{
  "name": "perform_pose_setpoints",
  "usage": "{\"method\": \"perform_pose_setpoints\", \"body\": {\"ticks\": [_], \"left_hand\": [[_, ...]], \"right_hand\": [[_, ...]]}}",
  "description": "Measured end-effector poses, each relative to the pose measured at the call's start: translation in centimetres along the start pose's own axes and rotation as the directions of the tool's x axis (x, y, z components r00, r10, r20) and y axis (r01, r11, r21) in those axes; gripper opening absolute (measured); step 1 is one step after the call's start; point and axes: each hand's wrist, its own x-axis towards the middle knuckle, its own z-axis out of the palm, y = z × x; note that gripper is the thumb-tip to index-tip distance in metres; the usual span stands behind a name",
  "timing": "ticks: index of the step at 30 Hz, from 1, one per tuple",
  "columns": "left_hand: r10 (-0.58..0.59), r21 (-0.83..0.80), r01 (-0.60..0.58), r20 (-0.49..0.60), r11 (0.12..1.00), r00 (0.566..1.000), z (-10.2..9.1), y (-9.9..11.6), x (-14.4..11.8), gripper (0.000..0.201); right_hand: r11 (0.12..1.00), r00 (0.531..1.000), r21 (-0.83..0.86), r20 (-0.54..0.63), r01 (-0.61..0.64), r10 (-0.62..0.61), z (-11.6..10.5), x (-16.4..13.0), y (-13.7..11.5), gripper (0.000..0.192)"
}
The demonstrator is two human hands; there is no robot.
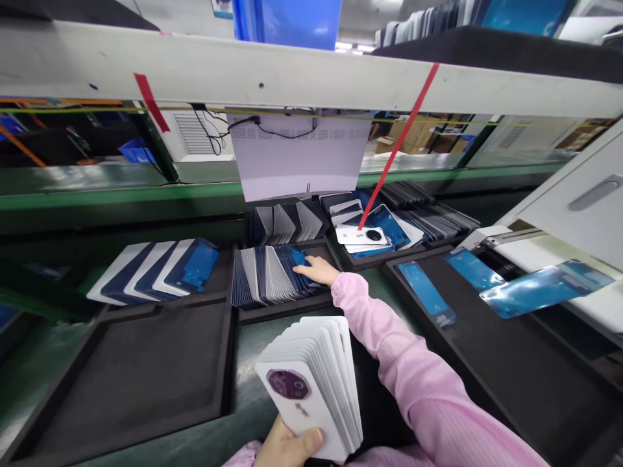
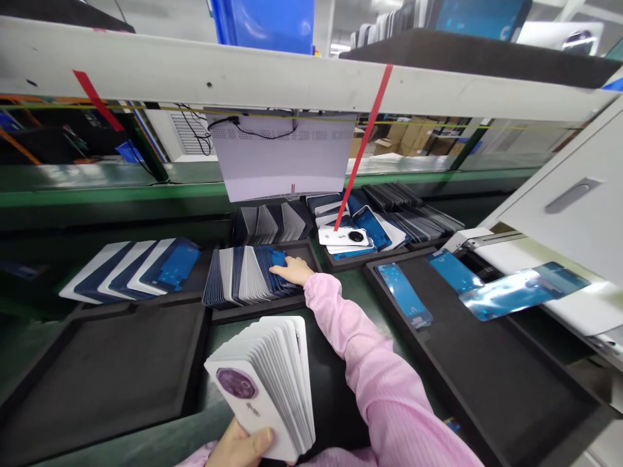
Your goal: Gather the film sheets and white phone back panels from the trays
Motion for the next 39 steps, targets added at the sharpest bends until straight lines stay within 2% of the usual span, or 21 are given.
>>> {"method": "perform_pose_setpoints", "body": {"ticks": [2,5,12,16,21,26,31,35,38,39], "left_hand": [[-0.003,-0.005,0.003,0.011,1.000,1.000,0.0,0.0,0.0,0.033],[0.000,-0.007,0.000,0.026,1.000,1.000,-0.1,-0.1,0.0,0.033],[0.020,0.024,-0.022,0.076,0.999,0.997,-0.1,0.2,0.0,0.040],[0.010,0.035,-0.013,0.085,0.999,0.996,0.2,0.5,0.0,0.041],[0.024,0.038,-0.028,0.082,0.999,0.996,0.3,0.5,-0.1,0.039],[0.028,0.042,-0.034,0.120,0.999,0.992,0.1,0.4,-0.1,0.044],[0.047,-0.007,-0.047,0.098,0.999,0.994,0.2,0.5,-0.1,0.039],[0.043,-0.003,-0.043,0.059,0.999,0.997,0.2,1.0,-0.1,0.033],[0.029,0.027,-0.029,0.024,0.999,0.999,0.2,1.7,0.0,0.031],[0.027,0.022,-0.028,0.016,0.999,1.000,0.2,1.8,0.0,0.030]], "right_hand": [[0.999,0.999,-0.035,0.038,0.037,-0.036,-0.3,0.1,-0.5,0.037],[0.995,0.995,-0.054,0.059,0.086,-0.083,-0.1,0.2,-0.9,0.028],[0.993,0.995,-0.067,0.005,0.101,-0.101,-0.2,-0.3,-0.9,0.036],[0.991,0.994,-0.083,-0.013,0.108,-0.109,0.5,-0.6,-1.2,0.036],[0.987,0.994,-0.118,0.003,0.111,-0.111,1.7,-0.7,-2.2,0.038],[0.988,0.992,-0.082,0.024,0.129,-0.128,1.1,-1.0,-2.1,0.051],[0.987,0.988,0.046,0.007,0.154,-0.154,0.4,-1.6,-1.0,0.052],[0.962,0.980,0.192,-0.093,0.192,-0.177,-0.9,-4.8,-0.4,0.058],[0.874,0.970,0.425,-0.045,0.235,-0.239,-1.7,-9.7,0.3,0.069],[0.776,0.960,0.590,0.009,0.222,-0.281,-1.7,-11.5,0.6,0.074]]}}
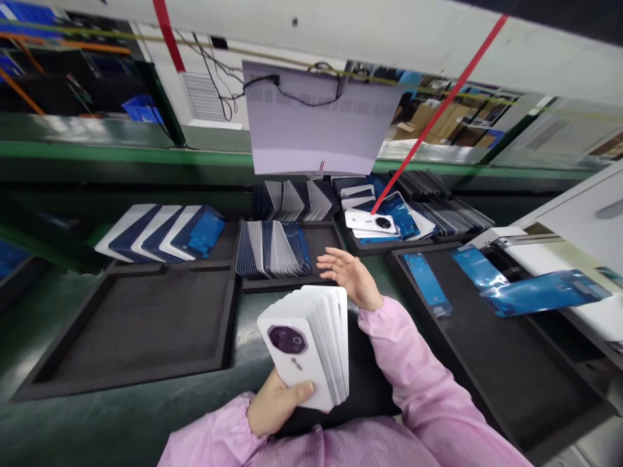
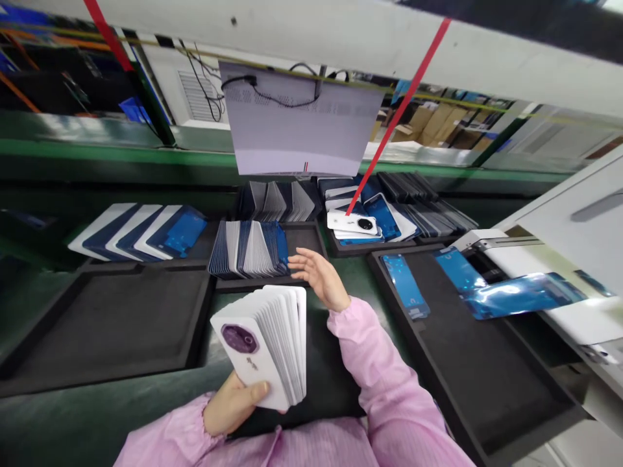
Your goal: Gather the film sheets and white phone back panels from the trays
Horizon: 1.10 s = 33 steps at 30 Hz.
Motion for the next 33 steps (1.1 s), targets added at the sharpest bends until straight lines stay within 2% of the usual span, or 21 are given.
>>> {"method": "perform_pose_setpoints", "body": {"ticks": [2,4,6,8,9,11,14,18,25,33], "left_hand": [[-0.009,-0.020,0.009,-0.002,1.000,1.000,0.0,0.2,0.1,0.030],[-0.043,-0.028,0.044,0.025,0.999,0.999,0.2,0.3,0.2,0.030],[-0.093,-0.033,0.095,0.058,0.995,0.994,0.3,0.1,0.4,0.031],[-0.141,-0.043,0.144,0.068,0.989,0.988,0.5,-0.1,0.5,0.032],[-0.162,-0.053,0.165,0.054,0.985,0.985,0.6,-0.2,0.6,0.032],[-0.216,-0.074,0.215,-0.007,0.974,0.976,0.7,-0.2,0.9,0.031],[-0.330,-0.132,0.316,-0.108,0.940,0.938,1.1,0.5,1.5,0.039],[-0.406,-0.173,0.382,-0.142,0.908,0.903,1.7,2.0,2.3,0.055],[-0.371,-0.161,0.347,-0.159,0.924,0.915,1.3,2.0,2.8,0.064],[-0.386,-0.140,0.368,-0.141,0.919,0.912,0.6,1.5,2.7,0.065]], "right_hand": [[0.956,0.989,0.289,0.144,-0.058,0.016,0.5,-3.6,0.1,0.085],[0.884,0.958,0.426,0.276,-0.193,0.076,1.2,-6.6,0.7,0.086],[0.818,0.904,0.464,0.403,-0.339,0.146,1.9,-8.5,1.6,0.071],[0.764,0.863,0.484,0.469,-0.427,0.186,2.4,-9.3,2.4,0.052],[0.742,0.858,0.501,0.475,-0.445,0.194,2.4,-9.3,2.7,0.047],[0.699,0.880,0.567,0.433,-0.436,0.197,2.3,-9.0,3.2,0.042],[0.614,0.901,0.666,0.379,-0.423,0.211,1.8,-8.3,4.1,0.035],[0.526,0.903,0.734,0.367,-0.430,0.225,1.2,-7.6,4.7,0.031],[0.579,0.940,0.741,0.290,-0.339,0.180,0.4,-7.4,4.1,0.030],[0.609,0.922,0.698,0.345,-0.376,0.174,-0.2,-7.2,4.1,0.030]]}}
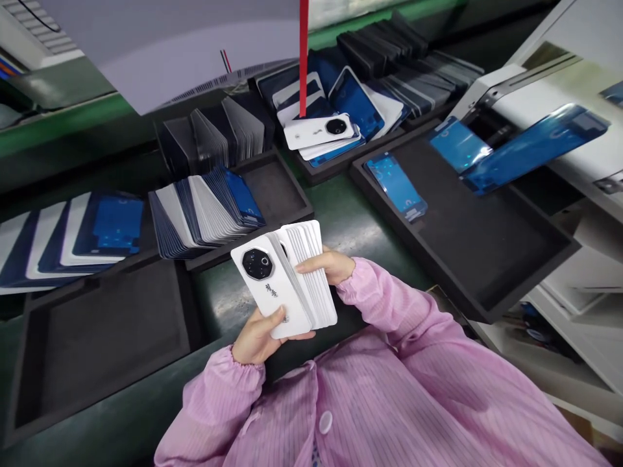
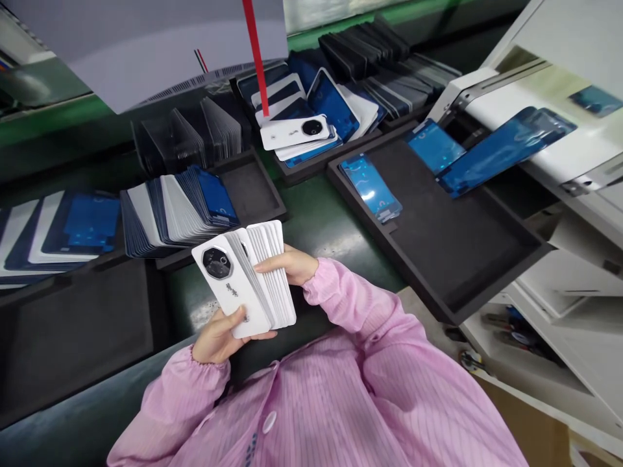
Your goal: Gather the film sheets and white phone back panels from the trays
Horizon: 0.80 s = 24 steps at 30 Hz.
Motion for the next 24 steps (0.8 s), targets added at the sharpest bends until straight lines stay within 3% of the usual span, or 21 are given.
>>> {"method": "perform_pose_setpoints", "body": {"ticks": [8,16,20,24], "left_hand": [[-0.004,0.042,0.005,-0.019,0.999,1.000,0.1,0.0,-0.3,0.066],[0.056,0.118,-0.048,-0.066,0.992,0.996,0.7,-0.3,-0.7,0.058],[0.173,0.188,-0.150,-0.109,0.971,0.979,0.4,-1.1,-0.3,0.048],[0.324,0.440,-0.238,-0.130,0.866,0.937,0.0,-1.9,0.5,0.034]], "right_hand": [[0.995,0.999,0.090,0.029,-0.030,0.027,-0.3,-0.5,-0.7,0.036],[0.999,0.998,-0.045,0.060,0.016,-0.013,-0.4,-1.5,-1.7,0.035],[0.981,0.993,-0.162,0.068,0.110,-0.100,0.3,-1.5,-1.3,0.051],[0.948,0.978,-0.259,0.143,0.185,-0.152,1.4,-1.1,0.0,0.076]]}}
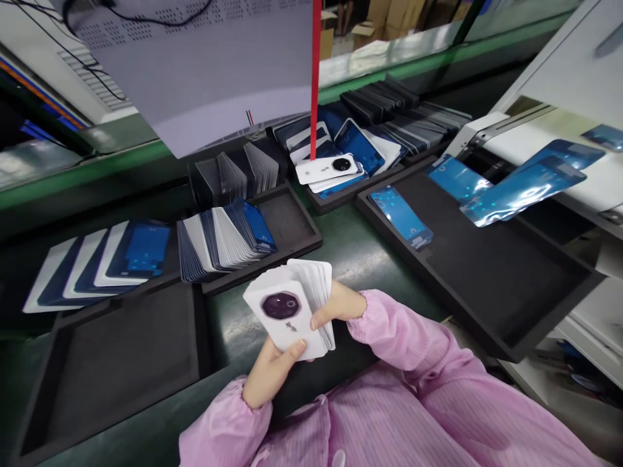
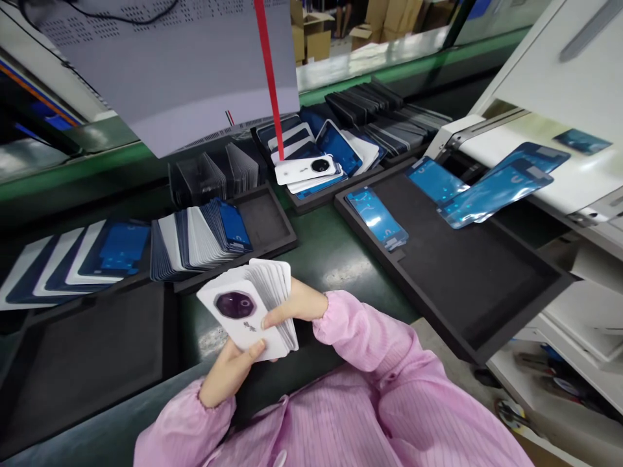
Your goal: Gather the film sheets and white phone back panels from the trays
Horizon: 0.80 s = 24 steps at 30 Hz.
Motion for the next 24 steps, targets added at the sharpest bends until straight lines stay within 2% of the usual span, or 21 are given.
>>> {"method": "perform_pose_setpoints", "body": {"ticks": [2,4,6,8,10,12,14,16,18,19,21,23,24], "left_hand": [[0.044,0.139,-0.034,-0.064,0.990,0.997,0.0,-0.3,0.1,0.035],[0.070,0.223,-0.042,-0.122,0.974,0.990,0.0,-0.3,0.1,0.044],[0.094,0.253,-0.057,-0.138,0.966,0.986,-0.2,-0.4,0.0,0.052],[0.145,0.237,-0.108,-0.144,0.966,0.979,-0.4,-0.4,0.0,0.058],[0.211,0.199,-0.179,-0.149,0.963,0.966,-0.6,-0.3,0.0,0.062],[0.263,0.233,-0.227,-0.136,0.946,0.955,-0.6,-0.1,0.1,0.061],[0.303,0.356,-0.247,-0.108,0.901,0.947,-0.6,0.3,0.2,0.054],[0.322,0.471,-0.249,-0.079,0.846,0.944,-0.6,0.7,0.2,0.047],[0.316,0.509,-0.245,-0.057,0.825,0.947,-0.7,1.0,0.0,0.047],[0.306,0.505,-0.244,-0.042,0.828,0.951,-0.8,1.1,-0.1,0.051],[0.291,0.439,-0.258,-0.009,0.861,0.957,-0.7,1.3,-0.4,0.067],[0.297,0.238,-0.289,0.005,0.927,0.955,-0.5,1.3,-0.5,0.084],[0.288,0.092,-0.288,0.008,0.953,0.958,-0.3,1.2,-0.5,0.087]], "right_hand": [[0.998,0.999,-0.042,-0.024,0.036,-0.037,0.7,0.1,0.6,0.086],[0.990,0.979,-0.097,-0.168,0.104,-0.119,1.4,0.2,1.0,0.089],[0.972,0.918,-0.166,-0.335,0.165,-0.213,1.9,0.1,1.3,0.090],[0.964,0.868,-0.193,-0.429,0.184,-0.251,2.3,0.0,1.6,0.097],[0.967,0.851,-0.172,-0.463,0.187,-0.246,2.6,-0.2,1.9,0.108],[0.972,0.850,-0.135,-0.473,0.192,-0.234,2.6,-0.4,2.2,0.113],[0.973,0.845,-0.111,-0.482,0.203,-0.231,2.6,-0.5,2.5,0.112],[0.968,0.821,-0.104,-0.513,0.230,-0.250,2.5,-0.4,2.8,0.108],[0.959,0.795,-0.104,-0.540,0.263,-0.277,2.4,-0.2,2.9,0.100],[0.957,0.795,-0.093,-0.537,0.276,-0.281,2.2,0.0,2.9,0.093],[0.963,0.833,-0.017,-0.497,0.270,-0.242,1.8,0.4,2.8,0.077],[0.968,0.886,0.116,-0.438,0.223,-0.151,1.5,0.8,2.7,0.062],[0.965,0.905,0.180,-0.412,0.191,-0.102,1.3,0.9,2.7,0.057]]}}
